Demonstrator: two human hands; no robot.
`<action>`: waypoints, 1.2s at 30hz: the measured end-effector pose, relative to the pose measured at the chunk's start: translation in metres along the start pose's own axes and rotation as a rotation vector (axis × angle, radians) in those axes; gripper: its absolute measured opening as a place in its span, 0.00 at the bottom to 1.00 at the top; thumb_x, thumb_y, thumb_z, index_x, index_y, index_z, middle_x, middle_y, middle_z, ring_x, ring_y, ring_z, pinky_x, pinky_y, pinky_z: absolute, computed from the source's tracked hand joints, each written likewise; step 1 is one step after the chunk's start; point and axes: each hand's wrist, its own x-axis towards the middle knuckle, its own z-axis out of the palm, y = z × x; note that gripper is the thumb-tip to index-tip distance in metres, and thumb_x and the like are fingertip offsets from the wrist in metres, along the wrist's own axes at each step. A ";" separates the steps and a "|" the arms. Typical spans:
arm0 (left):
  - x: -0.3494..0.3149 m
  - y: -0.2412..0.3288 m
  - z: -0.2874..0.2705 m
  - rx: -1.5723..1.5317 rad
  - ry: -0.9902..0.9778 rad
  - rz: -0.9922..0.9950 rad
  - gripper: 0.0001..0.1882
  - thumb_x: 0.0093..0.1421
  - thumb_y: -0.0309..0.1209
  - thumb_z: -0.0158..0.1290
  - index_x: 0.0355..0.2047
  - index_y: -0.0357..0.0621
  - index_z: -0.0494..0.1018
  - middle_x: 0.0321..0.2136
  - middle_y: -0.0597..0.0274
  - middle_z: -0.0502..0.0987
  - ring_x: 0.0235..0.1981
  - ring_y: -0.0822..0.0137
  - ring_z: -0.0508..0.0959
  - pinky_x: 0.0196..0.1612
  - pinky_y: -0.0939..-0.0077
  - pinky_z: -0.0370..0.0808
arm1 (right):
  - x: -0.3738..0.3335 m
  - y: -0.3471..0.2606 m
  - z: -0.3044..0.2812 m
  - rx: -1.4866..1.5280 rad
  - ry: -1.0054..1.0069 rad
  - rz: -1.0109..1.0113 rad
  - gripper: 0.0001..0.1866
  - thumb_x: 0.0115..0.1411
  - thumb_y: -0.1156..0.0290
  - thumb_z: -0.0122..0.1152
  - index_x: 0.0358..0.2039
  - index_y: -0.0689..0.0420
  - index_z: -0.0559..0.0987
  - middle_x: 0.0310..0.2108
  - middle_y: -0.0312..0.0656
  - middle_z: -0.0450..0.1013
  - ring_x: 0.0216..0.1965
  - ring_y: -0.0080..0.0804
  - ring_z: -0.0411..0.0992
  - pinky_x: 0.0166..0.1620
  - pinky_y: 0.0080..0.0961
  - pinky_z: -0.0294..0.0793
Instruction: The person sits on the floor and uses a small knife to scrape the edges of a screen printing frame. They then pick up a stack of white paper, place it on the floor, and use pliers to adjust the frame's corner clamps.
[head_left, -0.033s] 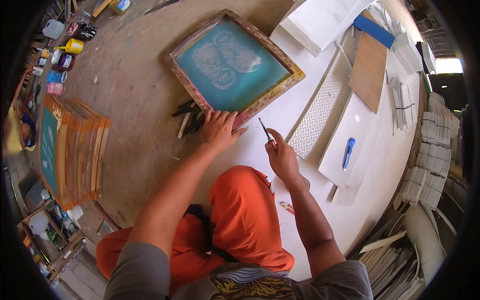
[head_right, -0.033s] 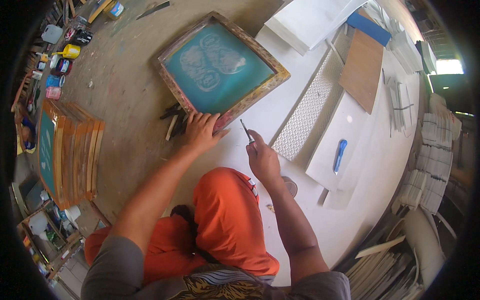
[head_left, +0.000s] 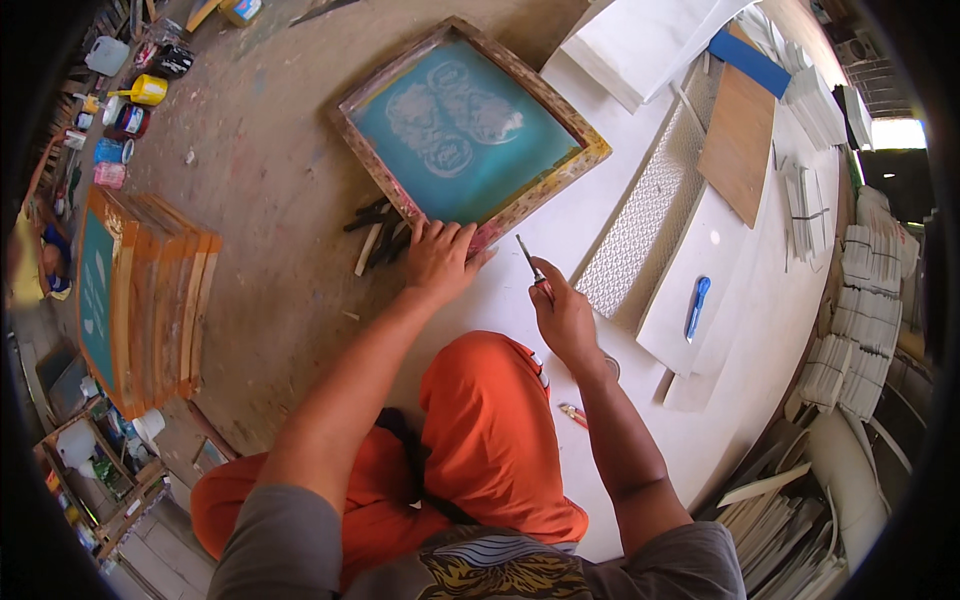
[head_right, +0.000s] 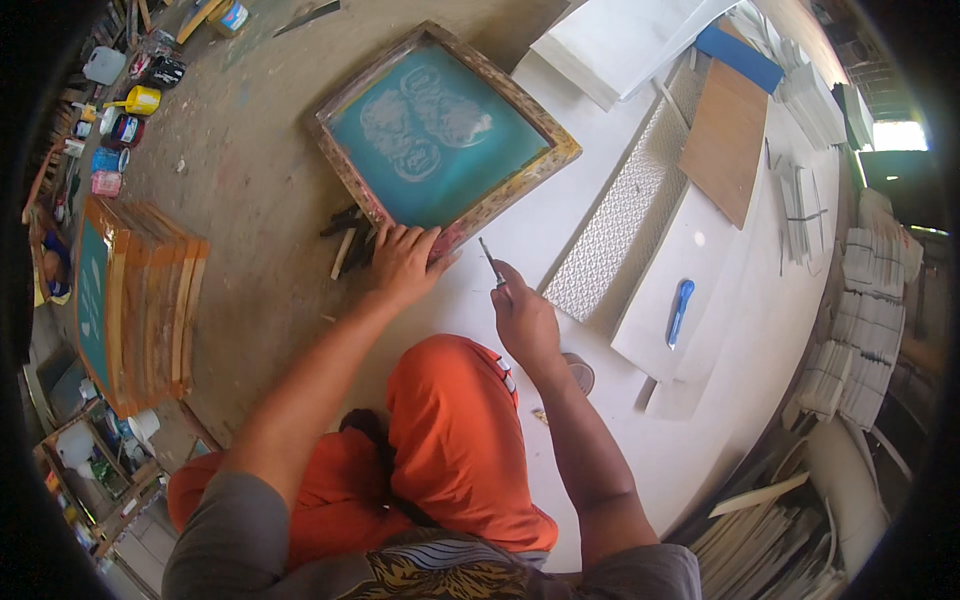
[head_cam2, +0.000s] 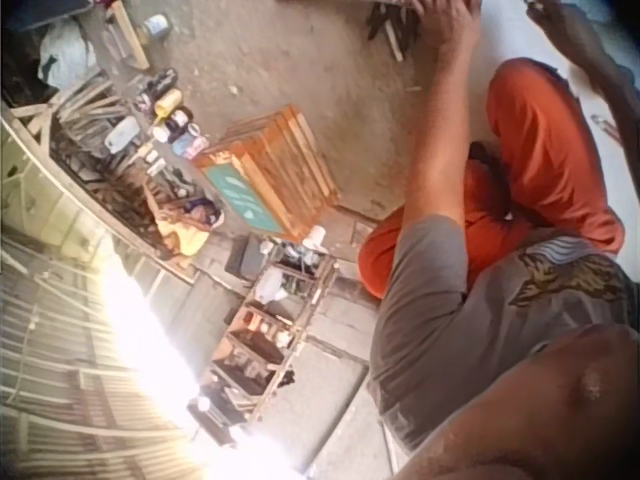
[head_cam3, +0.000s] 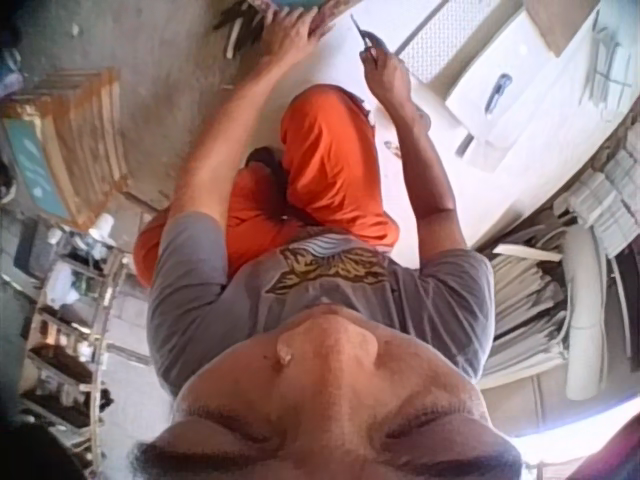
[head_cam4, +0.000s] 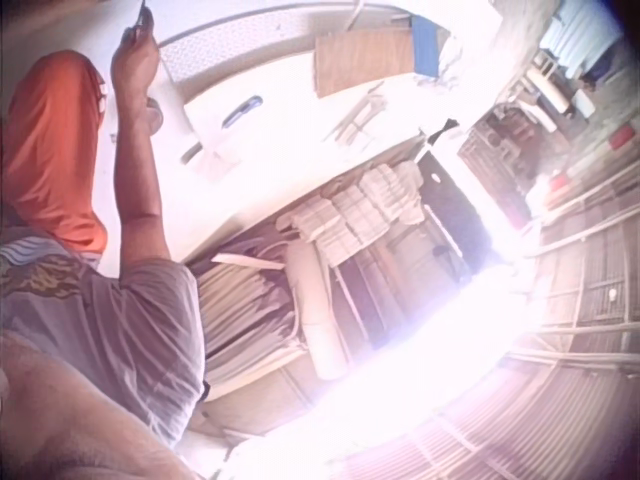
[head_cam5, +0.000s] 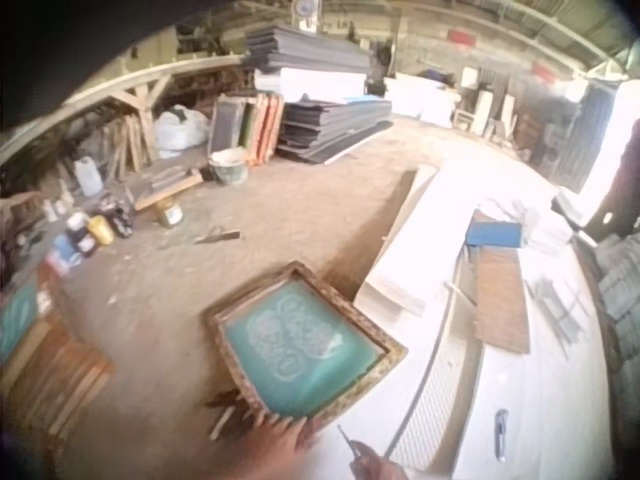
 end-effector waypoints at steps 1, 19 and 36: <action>0.000 0.004 0.000 0.037 -0.026 -0.017 0.23 0.60 0.49 0.63 0.46 0.43 0.83 0.39 0.61 0.82 0.52 0.59 0.75 0.71 0.43 0.53 | 0.000 -0.003 0.000 -0.049 0.005 -0.020 0.24 0.68 0.67 0.60 0.64 0.49 0.74 0.37 0.53 0.82 0.39 0.56 0.82 0.42 0.47 0.79; 0.002 0.014 0.008 0.081 -0.152 0.042 0.17 0.57 0.40 0.65 0.42 0.42 0.81 0.34 0.59 0.81 0.49 0.57 0.75 0.73 0.34 0.48 | 0.211 0.019 -0.067 -0.336 0.359 0.065 0.24 0.66 0.56 0.62 0.56 0.58 0.79 0.52 0.50 0.79 0.53 0.54 0.78 0.56 0.46 0.77; -0.042 -0.031 -0.024 0.109 -0.140 0.366 0.22 0.50 0.38 0.69 0.45 0.44 0.85 0.35 0.65 0.84 0.45 0.59 0.78 0.73 0.38 0.55 | 0.072 0.051 -0.061 -0.544 0.325 0.096 0.10 0.66 0.65 0.56 0.44 0.55 0.73 0.29 0.54 0.80 0.31 0.56 0.82 0.36 0.53 0.79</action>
